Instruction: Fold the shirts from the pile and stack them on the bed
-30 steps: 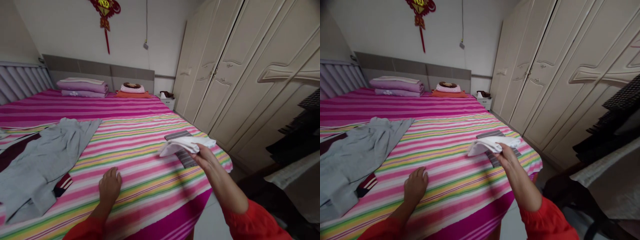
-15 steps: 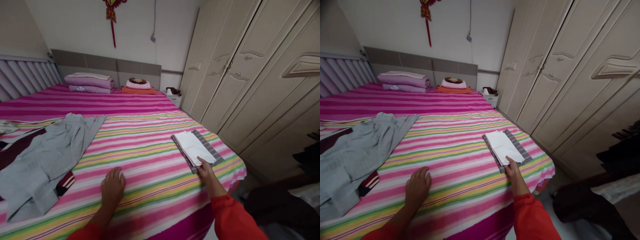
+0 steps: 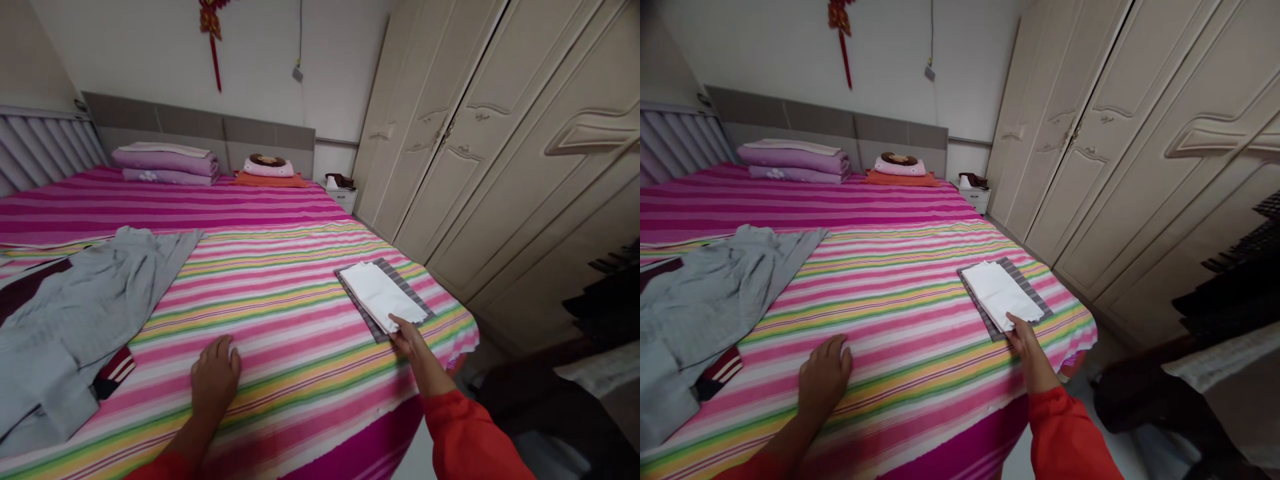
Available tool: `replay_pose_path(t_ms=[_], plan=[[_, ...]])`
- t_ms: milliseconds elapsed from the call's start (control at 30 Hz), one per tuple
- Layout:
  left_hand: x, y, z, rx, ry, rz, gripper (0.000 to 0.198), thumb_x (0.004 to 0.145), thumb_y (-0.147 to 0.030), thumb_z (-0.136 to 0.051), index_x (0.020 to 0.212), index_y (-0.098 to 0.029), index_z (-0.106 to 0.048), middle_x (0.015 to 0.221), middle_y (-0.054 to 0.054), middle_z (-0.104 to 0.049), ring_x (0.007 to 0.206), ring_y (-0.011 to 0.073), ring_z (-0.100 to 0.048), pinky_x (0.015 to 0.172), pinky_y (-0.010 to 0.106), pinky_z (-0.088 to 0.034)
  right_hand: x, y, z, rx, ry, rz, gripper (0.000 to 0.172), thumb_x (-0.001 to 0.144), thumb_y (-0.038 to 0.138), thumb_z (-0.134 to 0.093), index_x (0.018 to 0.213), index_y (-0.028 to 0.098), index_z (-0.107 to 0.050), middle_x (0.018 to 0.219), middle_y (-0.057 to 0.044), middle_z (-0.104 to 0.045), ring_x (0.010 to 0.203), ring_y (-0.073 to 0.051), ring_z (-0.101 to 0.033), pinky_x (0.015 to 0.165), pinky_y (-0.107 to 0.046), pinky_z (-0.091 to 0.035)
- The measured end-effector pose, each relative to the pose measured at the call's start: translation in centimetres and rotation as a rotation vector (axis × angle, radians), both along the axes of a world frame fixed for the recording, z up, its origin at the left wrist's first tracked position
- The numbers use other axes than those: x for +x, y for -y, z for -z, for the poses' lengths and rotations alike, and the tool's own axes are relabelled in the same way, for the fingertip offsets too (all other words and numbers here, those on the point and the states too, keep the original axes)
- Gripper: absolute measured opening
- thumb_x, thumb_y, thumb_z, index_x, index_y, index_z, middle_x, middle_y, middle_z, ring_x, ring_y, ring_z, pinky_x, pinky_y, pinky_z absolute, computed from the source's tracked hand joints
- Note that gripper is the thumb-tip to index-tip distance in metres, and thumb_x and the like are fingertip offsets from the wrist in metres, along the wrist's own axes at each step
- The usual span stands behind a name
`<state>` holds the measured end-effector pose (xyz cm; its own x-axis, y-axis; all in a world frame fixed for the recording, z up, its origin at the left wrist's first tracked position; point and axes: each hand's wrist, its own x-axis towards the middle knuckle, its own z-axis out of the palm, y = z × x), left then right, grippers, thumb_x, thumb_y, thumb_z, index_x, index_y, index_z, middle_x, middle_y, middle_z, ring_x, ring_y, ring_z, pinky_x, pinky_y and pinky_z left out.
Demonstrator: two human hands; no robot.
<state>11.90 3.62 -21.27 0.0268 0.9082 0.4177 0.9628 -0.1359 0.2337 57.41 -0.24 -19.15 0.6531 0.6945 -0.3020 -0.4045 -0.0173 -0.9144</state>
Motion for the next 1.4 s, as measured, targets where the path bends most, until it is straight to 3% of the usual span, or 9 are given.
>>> replay_pose_path(t_ms=[333, 467, 600, 667, 800, 967, 1067, 1267, 1400], plan=[[0.1, 0.1, -0.2, -0.011, 0.009, -0.003, 0.04, 0.093, -0.03, -0.034, 0.12, -0.013, -0.06, 0.121, 0.014, -0.064, 0.108, 0.0279, -0.056, 0.085, 0.041, -0.045, -2.0, 2.3, -0.3, -0.174, 0.208, 0.178, 0.034, 0.058, 0.029, -0.082, 0.073, 0.021, -0.053, 0.058, 0.002, -0.059, 0.063, -0.02, -0.063, 0.06, -0.034, -0.059], [0.1, 0.1, -0.1, -0.019, 0.011, -0.005, 0.04, 0.093, -0.029, -0.035, 0.12, -0.014, -0.06, 0.121, 0.014, -0.064, 0.108, 0.0279, -0.057, 0.085, 0.042, -0.045, -1.7, 2.7, -3.3, -0.184, 0.501, 0.373, 0.044, 0.069, 0.036, -0.071, 0.106, 0.016, -0.059, 0.11, -0.013, -0.066, 0.119, -0.03, -0.053, 0.1, -0.046, -0.046], [0.1, 0.0, 0.1, -0.015, 0.02, -0.011, 0.039, 0.093, -0.028, -0.037, 0.121, -0.014, -0.06, 0.122, 0.014, -0.063, 0.109, 0.028, -0.057, 0.086, 0.043, -0.045, -3.1, 0.7, -6.1, -0.183, 1.142, 0.256, 0.055, 0.085, 0.044, -0.051, 0.132, 0.018, -0.054, 0.152, -0.016, -0.036, 0.142, -0.033, -0.025, 0.114, -0.059, -0.018], [0.1, 0.0, 0.2, -0.015, 0.028, -0.017, 0.038, 0.093, -0.026, -0.038, 0.12, -0.015, -0.061, 0.122, 0.014, -0.064, 0.109, 0.0271, -0.057, 0.086, 0.042, -0.045, -4.2, -0.5, -5.4, -0.259, 1.25, 0.128, 0.052, 0.086, 0.046, -0.048, 0.132, 0.022, -0.056, 0.155, -0.013, -0.034, 0.144, -0.035, -0.022, 0.113, -0.064, -0.013], [0.2, 0.2, 0.4, -0.005, 0.054, -0.021, 0.035, 0.092, -0.024, -0.04, 0.118, -0.016, -0.062, 0.121, 0.012, -0.065, 0.11, 0.0246, -0.056, 0.09, 0.04, -0.044, -5.1, -1.8, -1.3, -0.372, 1.161, -0.162, 0.05, 0.077, 0.045, -0.059, 0.123, 0.024, -0.062, 0.15, -0.012, -0.044, 0.143, -0.037, -0.026, 0.112, -0.065, -0.011], [0.5, 0.3, 1.1, 0.029, 0.088, -0.045, 0.033, 0.092, -0.021, -0.041, 0.117, -0.016, -0.062, 0.119, 0.013, -0.065, 0.112, 0.0244, -0.056, 0.093, 0.041, -0.042, -5.4, -1.4, 1.7, -0.467, 1.234, -0.225, 0.067, 0.074, 0.052, -0.056, 0.133, 0.018, -0.056, 0.152, -0.018, -0.039, 0.141, -0.043, -0.029, 0.109, -0.069, -0.015], [0.8, 0.4, 1.2, 0.048, 0.131, -0.043, 0.033, 0.09, -0.02, -0.044, 0.117, -0.017, -0.063, 0.119, 0.013, -0.065, 0.113, 0.0253, -0.056, 0.095, 0.042, -0.042, -10.4, 0.5, 2.4, -0.387, 1.345, -0.268, 0.071, 0.078, 0.059, -0.048, 0.135, 0.016, -0.053, 0.152, -0.019, -0.039, 0.14, -0.04, -0.031, 0.108, -0.068, -0.022], [0.5, 0.6, 1.1, -0.043, 0.353, 0.02, 0.036, 0.084, -0.02, -0.052, 0.119, -0.016, -0.062, 0.124, 0.014, -0.063, 0.119, 0.0286, -0.055, 0.101, 0.048, -0.041, -26.7, 7.8, 4.9, -0.227, 1.484, -0.74, 0.062, 0.087, 0.056, -0.04, 0.138, 0.025, -0.054, 0.153, -0.009, -0.04, 0.142, -0.038, -0.03, 0.107, -0.066, -0.027], [-2.0, 1.2, 1.1, -0.061, 0.425, 0.123, 0.035, 0.075, -0.022, -0.064, 0.11, -0.02, -0.066, 0.118, 0.008, -0.068, 0.113, 0.0234, -0.06, 0.099, 0.04, -0.047, -30.1, 10.7, 4.7, -0.153, 1.525, -0.825, 0.058, 0.09, 0.051, -0.04, 0.14, 0.024, -0.053, 0.15, -0.007, -0.045, 0.142, -0.037, -0.032, 0.109, -0.061, -0.03]])
